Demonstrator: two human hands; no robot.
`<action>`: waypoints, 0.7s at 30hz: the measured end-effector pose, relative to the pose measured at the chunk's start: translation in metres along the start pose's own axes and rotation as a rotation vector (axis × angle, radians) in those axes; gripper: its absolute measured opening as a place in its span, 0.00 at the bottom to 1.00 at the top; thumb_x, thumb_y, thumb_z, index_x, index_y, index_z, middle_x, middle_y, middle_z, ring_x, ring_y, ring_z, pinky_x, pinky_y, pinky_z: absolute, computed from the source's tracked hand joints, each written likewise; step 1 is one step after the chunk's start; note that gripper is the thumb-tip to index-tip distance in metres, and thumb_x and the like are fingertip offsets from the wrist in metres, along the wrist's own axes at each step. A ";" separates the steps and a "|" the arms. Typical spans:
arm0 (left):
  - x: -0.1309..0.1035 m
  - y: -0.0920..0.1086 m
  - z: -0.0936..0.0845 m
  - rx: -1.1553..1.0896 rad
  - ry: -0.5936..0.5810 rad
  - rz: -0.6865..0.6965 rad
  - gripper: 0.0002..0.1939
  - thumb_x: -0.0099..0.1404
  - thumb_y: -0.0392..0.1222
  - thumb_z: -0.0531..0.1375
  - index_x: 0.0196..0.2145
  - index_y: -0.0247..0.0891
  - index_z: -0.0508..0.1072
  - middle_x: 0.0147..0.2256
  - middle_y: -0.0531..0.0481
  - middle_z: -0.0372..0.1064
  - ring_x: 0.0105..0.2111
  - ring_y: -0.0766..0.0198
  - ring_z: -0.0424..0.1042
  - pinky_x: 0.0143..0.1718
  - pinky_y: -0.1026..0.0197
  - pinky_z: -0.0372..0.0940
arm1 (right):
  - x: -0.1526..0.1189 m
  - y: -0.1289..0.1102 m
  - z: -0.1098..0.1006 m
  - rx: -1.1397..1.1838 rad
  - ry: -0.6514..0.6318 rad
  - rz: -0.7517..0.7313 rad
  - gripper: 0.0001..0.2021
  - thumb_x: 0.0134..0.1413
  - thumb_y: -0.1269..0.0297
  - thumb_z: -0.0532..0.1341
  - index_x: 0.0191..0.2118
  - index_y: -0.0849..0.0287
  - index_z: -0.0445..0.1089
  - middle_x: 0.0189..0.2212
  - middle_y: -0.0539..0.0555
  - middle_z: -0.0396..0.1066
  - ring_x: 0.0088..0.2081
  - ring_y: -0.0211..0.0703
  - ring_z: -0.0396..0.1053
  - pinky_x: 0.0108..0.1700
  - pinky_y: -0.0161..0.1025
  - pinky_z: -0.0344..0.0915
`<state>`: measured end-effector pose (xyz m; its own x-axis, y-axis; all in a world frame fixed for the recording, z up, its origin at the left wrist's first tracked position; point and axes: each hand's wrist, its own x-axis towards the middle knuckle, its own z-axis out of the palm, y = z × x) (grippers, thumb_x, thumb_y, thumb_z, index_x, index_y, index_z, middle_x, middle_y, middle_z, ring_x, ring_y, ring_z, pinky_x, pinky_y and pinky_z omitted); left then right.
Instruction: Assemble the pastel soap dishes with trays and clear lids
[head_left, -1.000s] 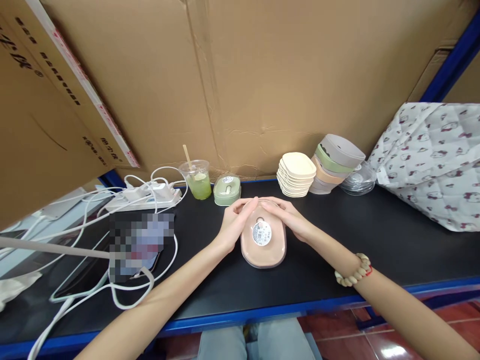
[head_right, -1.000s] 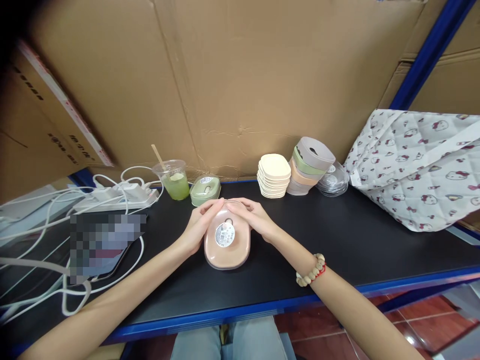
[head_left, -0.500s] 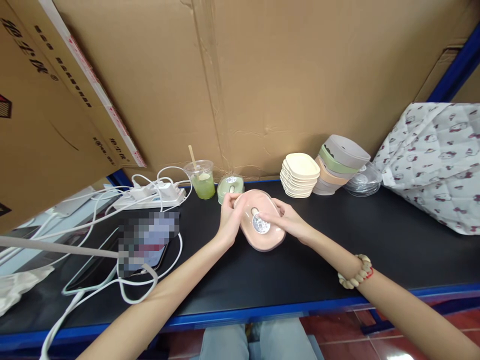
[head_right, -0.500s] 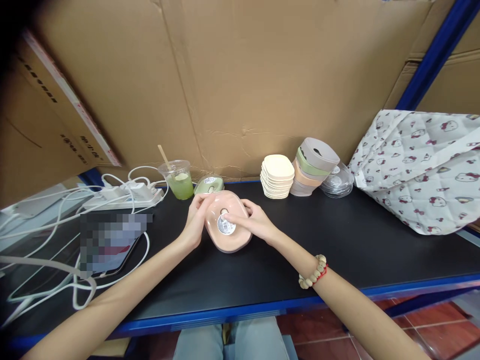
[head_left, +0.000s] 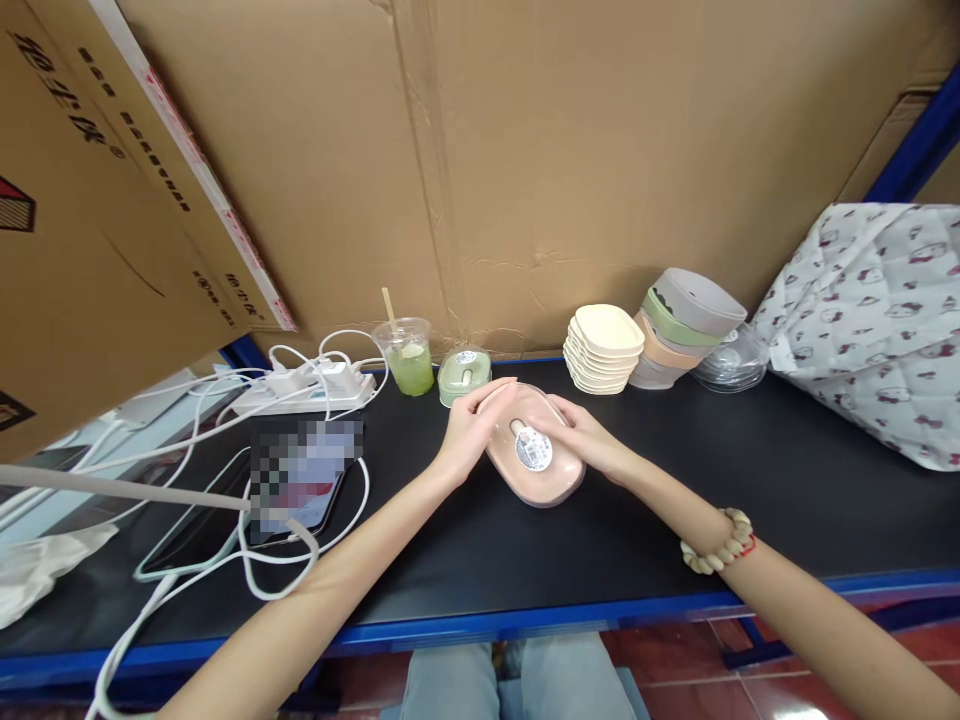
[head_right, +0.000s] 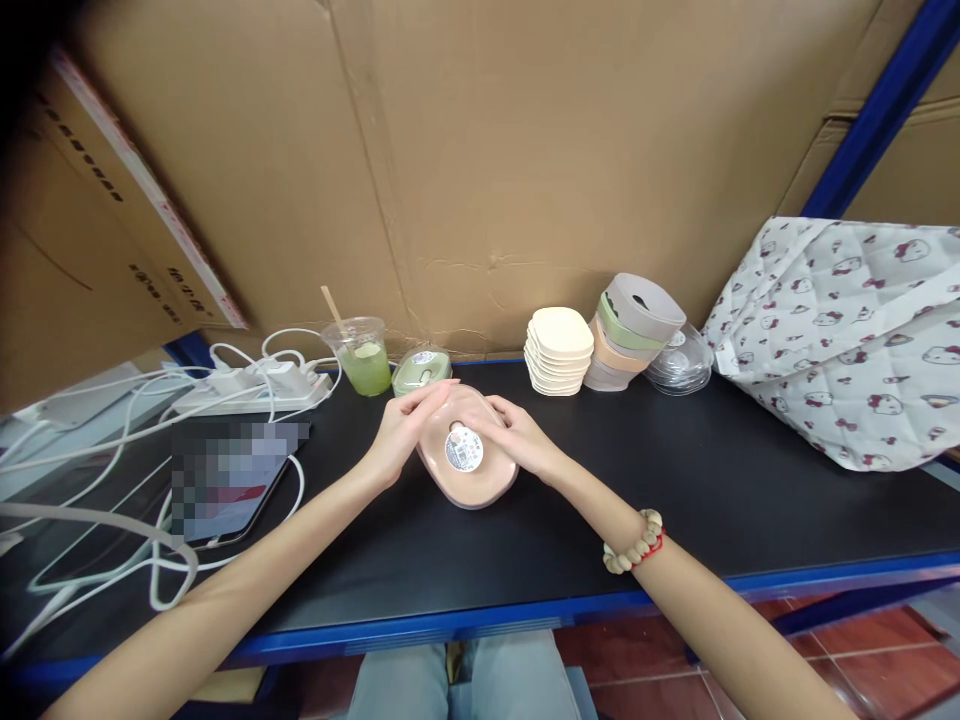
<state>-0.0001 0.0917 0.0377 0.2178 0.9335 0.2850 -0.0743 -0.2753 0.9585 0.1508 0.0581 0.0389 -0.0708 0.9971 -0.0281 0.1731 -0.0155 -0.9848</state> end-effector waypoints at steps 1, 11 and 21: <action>0.000 0.000 0.000 -0.003 -0.003 0.004 0.18 0.53 0.49 0.61 0.38 0.35 0.77 0.45 0.45 0.72 0.51 0.55 0.66 0.54 0.57 0.58 | 0.000 0.000 0.000 0.000 0.003 -0.003 0.34 0.29 0.44 0.66 0.40 0.65 0.64 0.40 0.52 0.67 0.42 0.34 0.65 0.44 0.30 0.61; 0.000 -0.002 0.003 -0.200 0.145 -0.417 0.27 0.52 0.58 0.61 0.42 0.36 0.74 0.42 0.44 0.72 0.41 0.58 0.71 0.35 0.63 0.64 | 0.005 0.007 -0.005 -0.071 0.109 -0.043 0.40 0.36 0.53 0.65 0.58 0.57 0.54 0.51 0.55 0.60 0.52 0.39 0.62 0.58 0.40 0.60; 0.003 -0.007 0.002 -0.116 0.068 -0.482 0.20 0.65 0.50 0.49 0.49 0.38 0.66 0.49 0.43 0.67 0.46 0.58 0.69 0.34 0.63 0.64 | -0.003 0.005 -0.004 -0.775 0.077 -0.214 0.47 0.30 0.51 0.67 0.61 0.49 0.53 0.57 0.55 0.53 0.55 0.51 0.60 0.55 0.55 0.59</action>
<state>0.0025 0.0956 0.0319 0.1904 0.9620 -0.1955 -0.0890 0.2152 0.9725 0.1563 0.0550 0.0351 -0.1164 0.9753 0.1878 0.7972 0.2045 -0.5680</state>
